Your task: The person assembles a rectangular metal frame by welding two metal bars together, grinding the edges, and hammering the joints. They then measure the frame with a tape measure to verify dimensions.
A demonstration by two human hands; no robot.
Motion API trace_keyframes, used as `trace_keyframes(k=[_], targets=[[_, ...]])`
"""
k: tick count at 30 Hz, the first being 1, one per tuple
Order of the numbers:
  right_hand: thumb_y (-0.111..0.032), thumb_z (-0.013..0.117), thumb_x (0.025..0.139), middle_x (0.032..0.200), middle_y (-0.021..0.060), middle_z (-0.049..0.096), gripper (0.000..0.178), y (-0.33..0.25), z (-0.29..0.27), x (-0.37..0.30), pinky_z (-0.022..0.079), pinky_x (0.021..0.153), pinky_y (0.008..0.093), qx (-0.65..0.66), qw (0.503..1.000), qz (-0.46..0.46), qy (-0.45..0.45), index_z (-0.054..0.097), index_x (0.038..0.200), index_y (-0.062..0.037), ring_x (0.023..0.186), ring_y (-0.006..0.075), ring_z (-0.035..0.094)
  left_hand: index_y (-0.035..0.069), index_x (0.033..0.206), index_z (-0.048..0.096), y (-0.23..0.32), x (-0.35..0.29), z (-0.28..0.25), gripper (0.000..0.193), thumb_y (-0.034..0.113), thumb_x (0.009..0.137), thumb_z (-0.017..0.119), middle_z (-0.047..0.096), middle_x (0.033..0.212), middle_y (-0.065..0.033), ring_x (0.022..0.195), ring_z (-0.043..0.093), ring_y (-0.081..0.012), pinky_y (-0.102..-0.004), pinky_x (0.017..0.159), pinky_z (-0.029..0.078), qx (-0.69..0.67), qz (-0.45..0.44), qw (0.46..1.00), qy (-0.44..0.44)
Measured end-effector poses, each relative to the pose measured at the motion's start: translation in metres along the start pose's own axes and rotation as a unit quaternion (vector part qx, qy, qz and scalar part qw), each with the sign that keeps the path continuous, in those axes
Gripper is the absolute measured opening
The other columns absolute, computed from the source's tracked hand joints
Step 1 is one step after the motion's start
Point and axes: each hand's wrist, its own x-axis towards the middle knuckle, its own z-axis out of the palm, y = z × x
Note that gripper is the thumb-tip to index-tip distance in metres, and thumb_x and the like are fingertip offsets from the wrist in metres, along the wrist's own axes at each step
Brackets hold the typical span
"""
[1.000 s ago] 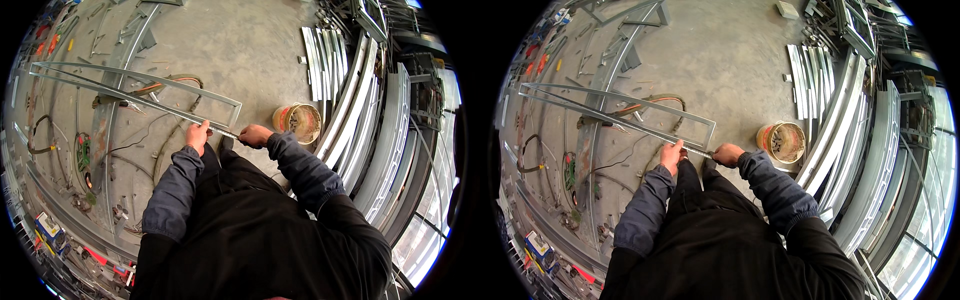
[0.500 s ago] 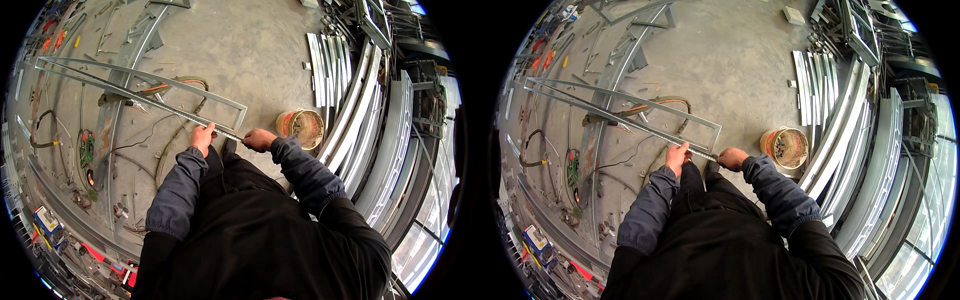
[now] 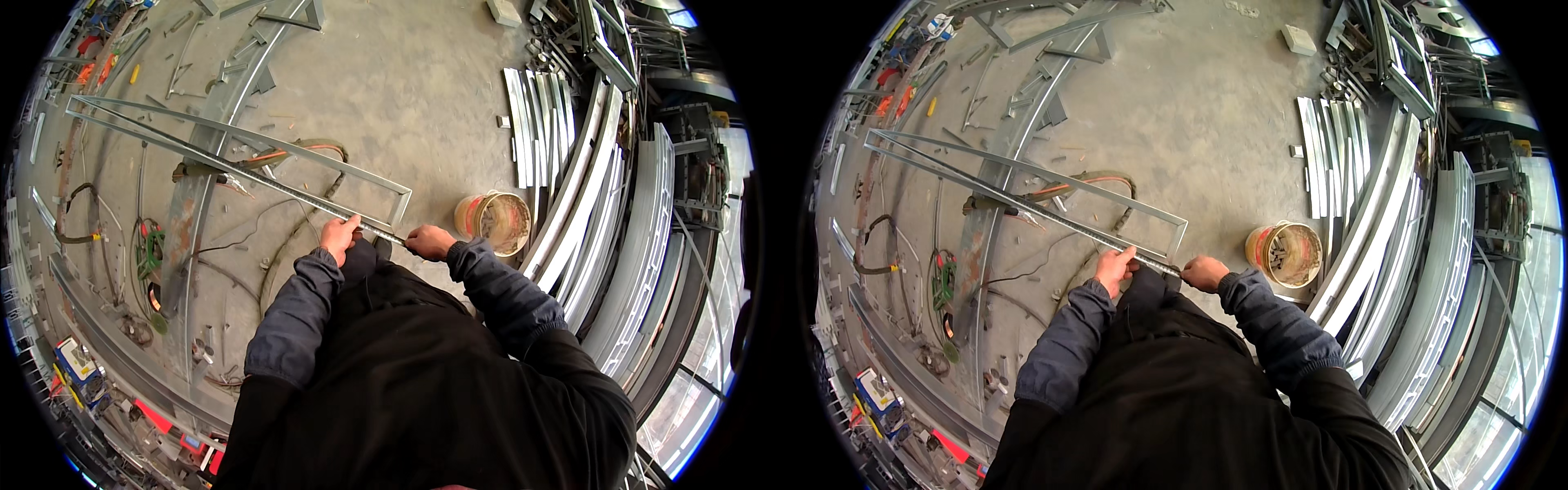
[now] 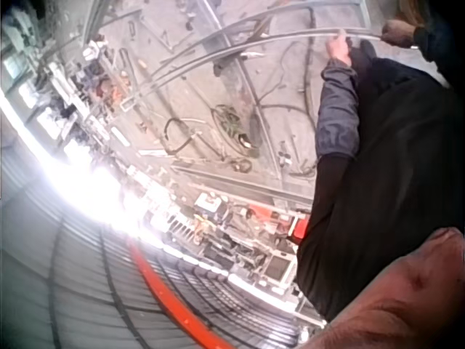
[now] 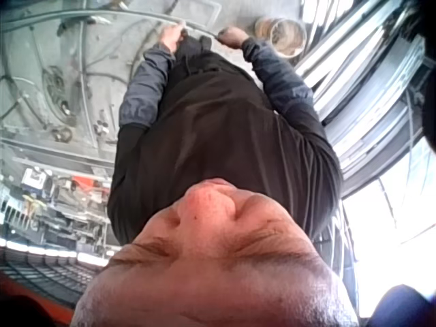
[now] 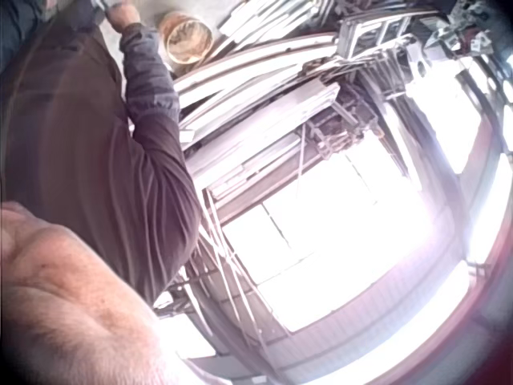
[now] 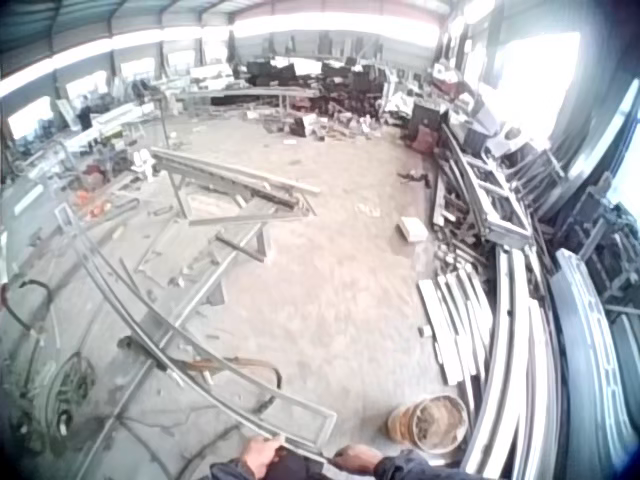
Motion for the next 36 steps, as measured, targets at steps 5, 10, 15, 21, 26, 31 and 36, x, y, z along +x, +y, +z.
trace_keyframes(k=[5, 10, 15, 21, 26, 31, 36], targets=[[-0.035, 0.054, 0.100, 0.112, 0.0188, 0.076, 0.036, -0.013, -0.001, -0.011, 0.056, 0.093, 0.0505, 0.010, 0.998, 0.063, 0.027, 0.078, 0.109, -0.0099, 0.108, 0.0416, 0.070, 0.006, 0.106, 0.070, 0.018, -0.005, -0.023, 0.031, 0.036, 0.100, 0.076, 0.074, 0.100, -0.0032, 0.088, 0.068, -0.0141, -0.0315, 0.075, 0.051, 0.008, -0.011, 0.998, -0.061], [-0.036, 0.053, 0.100, 0.115, 0.0182, 0.076, 0.037, -0.008, -0.006, -0.018, 0.057, 0.093, 0.0500, -0.056, 0.997, 0.012, 0.061, 0.078, 0.111, -0.0106, 0.110, 0.0421, 0.069, 0.009, 0.108, 0.066, 0.033, -0.002, -0.050, 0.027, 0.034, 0.102, 0.073, 0.073, 0.104, -0.0019, 0.095, 0.070, -0.0146, -0.0308, 0.080, 0.053, -0.061, -0.017, 0.993, -0.098], [-0.033, 0.056, 0.098, 0.101, 0.0252, 0.074, 0.037, 0.021, 0.000, -0.011, 0.057, 0.083, 0.0543, -0.080, 0.993, -0.022, 0.089, 0.078, 0.098, -0.0033, 0.093, 0.0448, 0.071, 0.005, 0.103, 0.072, 0.030, 0.020, -0.075, 0.024, 0.029, 0.101, 0.068, 0.073, 0.088, -0.0073, 0.080, 0.069, -0.0179, -0.0331, 0.071, 0.055, -0.088, 0.056, 0.990, -0.097], [-0.034, 0.063, 0.098, 0.086, 0.0261, 0.070, 0.035, -0.015, -0.007, -0.032, 0.054, 0.074, 0.0564, -0.002, 0.974, -0.017, 0.227, 0.071, 0.086, -0.0022, 0.084, 0.0466, 0.071, 0.013, 0.092, 0.064, 0.075, 0.021, -0.087, 0.020, 0.028, 0.102, 0.072, 0.065, 0.079, 0.0013, 0.068, 0.063, -0.0114, -0.0284, 0.057, 0.046, -0.235, 0.098, 0.967, 0.022], [-0.033, 0.060, 0.097, 0.097, 0.0232, 0.075, 0.032, -0.033, -0.044, -0.041, 0.058, 0.084, 0.0511, 0.010, 0.978, 0.034, 0.204, 0.079, 0.100, -0.0071, 0.094, 0.0443, 0.073, 0.011, 0.099, 0.065, 0.107, 0.033, -0.096, 0.015, 0.023, 0.101, 0.073, 0.065, 0.086, 0.0000, 0.070, 0.064, -0.0120, -0.0283, 0.059, 0.048, -0.347, 0.142, 0.920, 0.115], [-0.033, 0.060, 0.096, 0.097, 0.0226, 0.076, 0.032, -0.022, -0.070, -0.036, 0.058, 0.084, 0.0513, -0.012, 0.976, 0.024, 0.218, 0.080, 0.101, -0.0072, 0.095, 0.0433, 0.074, 0.010, 0.105, 0.066, 0.137, 0.043, -0.113, 0.012, 0.016, 0.099, 0.074, 0.067, 0.090, 0.0005, 0.071, 0.064, -0.0113, -0.0262, 0.059, 0.049, -0.380, 0.189, 0.892, 0.155], [-0.033, 0.061, 0.095, 0.097, 0.0237, 0.076, 0.032, -0.018, -0.089, -0.028, 0.058, 0.086, 0.0517, -0.012, 0.972, 0.025, 0.234, 0.080, 0.102, -0.0081, 0.095, 0.0436, 0.074, 0.006, 0.102, 0.068, 0.152, 0.045, -0.117, 0.012, 0.014, 0.098, 0.075, 0.069, 0.089, 0.0002, 0.071, 0.063, -0.0111, -0.0279, 0.059, 0.048, -0.358, 0.193, 0.897, 0.175]])
